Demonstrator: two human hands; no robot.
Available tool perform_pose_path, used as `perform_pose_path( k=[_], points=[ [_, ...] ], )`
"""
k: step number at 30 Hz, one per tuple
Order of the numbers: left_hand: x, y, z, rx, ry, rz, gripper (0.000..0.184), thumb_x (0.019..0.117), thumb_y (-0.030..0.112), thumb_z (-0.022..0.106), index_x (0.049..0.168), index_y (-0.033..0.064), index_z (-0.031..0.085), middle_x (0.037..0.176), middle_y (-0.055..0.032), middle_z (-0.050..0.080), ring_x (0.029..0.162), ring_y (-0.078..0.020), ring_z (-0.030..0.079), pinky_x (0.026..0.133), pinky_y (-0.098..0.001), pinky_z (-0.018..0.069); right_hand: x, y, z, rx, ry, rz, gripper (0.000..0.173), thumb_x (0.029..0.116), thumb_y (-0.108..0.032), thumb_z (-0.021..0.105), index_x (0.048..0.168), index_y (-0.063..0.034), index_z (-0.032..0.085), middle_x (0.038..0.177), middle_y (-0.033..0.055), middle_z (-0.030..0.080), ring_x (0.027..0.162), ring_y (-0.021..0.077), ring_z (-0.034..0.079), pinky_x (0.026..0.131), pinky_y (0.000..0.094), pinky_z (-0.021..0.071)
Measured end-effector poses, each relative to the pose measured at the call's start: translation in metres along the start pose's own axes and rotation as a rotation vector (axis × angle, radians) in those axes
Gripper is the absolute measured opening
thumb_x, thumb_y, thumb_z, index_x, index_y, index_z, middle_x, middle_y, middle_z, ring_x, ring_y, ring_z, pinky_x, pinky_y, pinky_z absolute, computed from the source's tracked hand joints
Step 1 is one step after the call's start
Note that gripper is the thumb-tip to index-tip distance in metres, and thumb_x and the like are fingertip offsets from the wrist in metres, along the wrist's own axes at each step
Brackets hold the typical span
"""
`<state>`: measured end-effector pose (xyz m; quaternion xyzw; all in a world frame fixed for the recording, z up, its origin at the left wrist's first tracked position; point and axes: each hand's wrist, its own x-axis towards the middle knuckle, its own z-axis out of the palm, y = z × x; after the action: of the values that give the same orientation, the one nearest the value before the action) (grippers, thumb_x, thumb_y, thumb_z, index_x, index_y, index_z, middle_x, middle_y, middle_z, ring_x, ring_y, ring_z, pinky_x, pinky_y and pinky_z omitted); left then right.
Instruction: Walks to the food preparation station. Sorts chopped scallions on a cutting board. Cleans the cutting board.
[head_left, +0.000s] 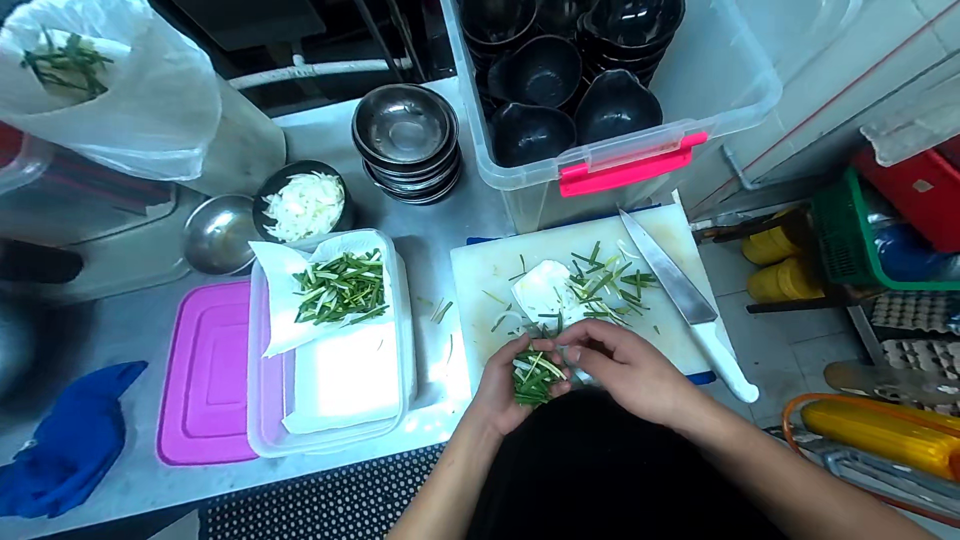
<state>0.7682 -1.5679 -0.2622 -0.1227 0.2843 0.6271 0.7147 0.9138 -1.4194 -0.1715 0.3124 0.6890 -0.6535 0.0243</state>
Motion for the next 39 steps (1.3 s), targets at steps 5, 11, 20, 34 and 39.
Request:
perform_pose_path(
  k=[5, 11, 20, 34, 39],
  points=[
    [0.002, 0.001, 0.001, -0.013, 0.006, -0.021, 0.048, 0.1059, 0.043, 0.043, 0.111, 0.0041, 0.070, 0.105, -0.0192, 0.072, 0.096, -0.0303, 0.072, 0.084, -0.0468, 0.0602, 0.002, -0.009, 0.009, 0.160, -0.030, 0.008, 0.029, 0.1074, -0.027, 0.050, 0.130, -0.0178, 0.066, 0.121, 0.0024, 0.070, 0.104, 0.0175, 0.071, 0.084, 0.0379, 0.0630],
    [0.000, 0.001, -0.005, -0.030, -0.020, -0.006, 0.052, 0.1082, 0.043, 0.036, 0.105, 0.0034, 0.071, 0.099, -0.0195, 0.071, 0.092, -0.0322, 0.072, 0.080, -0.0439, 0.0611, 0.015, 0.019, -0.050, 0.016, 0.349, -0.112, 0.027, 0.1064, -0.017, 0.048, 0.119, -0.0069, 0.069, 0.113, 0.0068, 0.072, 0.100, 0.0203, 0.070, 0.092, 0.0442, 0.0593],
    [0.004, 0.003, -0.004, -0.048, -0.043, -0.012, 0.051, 0.1070, 0.041, 0.038, 0.102, 0.0032, 0.072, 0.099, -0.0190, 0.071, 0.091, -0.0315, 0.072, 0.077, -0.0430, 0.0616, 0.023, 0.089, -0.063, -0.864, 0.263, -0.013, 0.011, 0.0978, -0.014, 0.065, 0.101, -0.0112, 0.075, 0.100, 0.0084, 0.072, 0.091, 0.0273, 0.070, 0.080, 0.0545, 0.0592],
    [0.004, 0.002, -0.005, -0.026, -0.051, -0.008, 0.051, 0.1073, 0.041, 0.037, 0.105, 0.0023, 0.071, 0.099, -0.0192, 0.069, 0.090, -0.0314, 0.071, 0.075, -0.0422, 0.0614, 0.018, 0.098, -0.061, -0.942, 0.475, 0.048, 0.016, 0.0991, -0.014, 0.062, 0.109, -0.0086, 0.074, 0.104, 0.0134, 0.069, 0.091, 0.0327, 0.070, 0.072, 0.0543, 0.0594],
    [0.005, 0.002, -0.004, -0.022, -0.051, -0.018, 0.051, 0.1075, 0.041, 0.037, 0.104, 0.0023, 0.071, 0.099, -0.0190, 0.069, 0.090, -0.0313, 0.071, 0.075, -0.0423, 0.0611, 0.025, 0.102, -0.052, -0.943, 0.397, -0.009, 0.020, 0.0977, -0.027, 0.069, 0.111, -0.0132, 0.076, 0.108, 0.0094, 0.069, 0.088, 0.0280, 0.070, 0.074, 0.0513, 0.0605]
  ],
)
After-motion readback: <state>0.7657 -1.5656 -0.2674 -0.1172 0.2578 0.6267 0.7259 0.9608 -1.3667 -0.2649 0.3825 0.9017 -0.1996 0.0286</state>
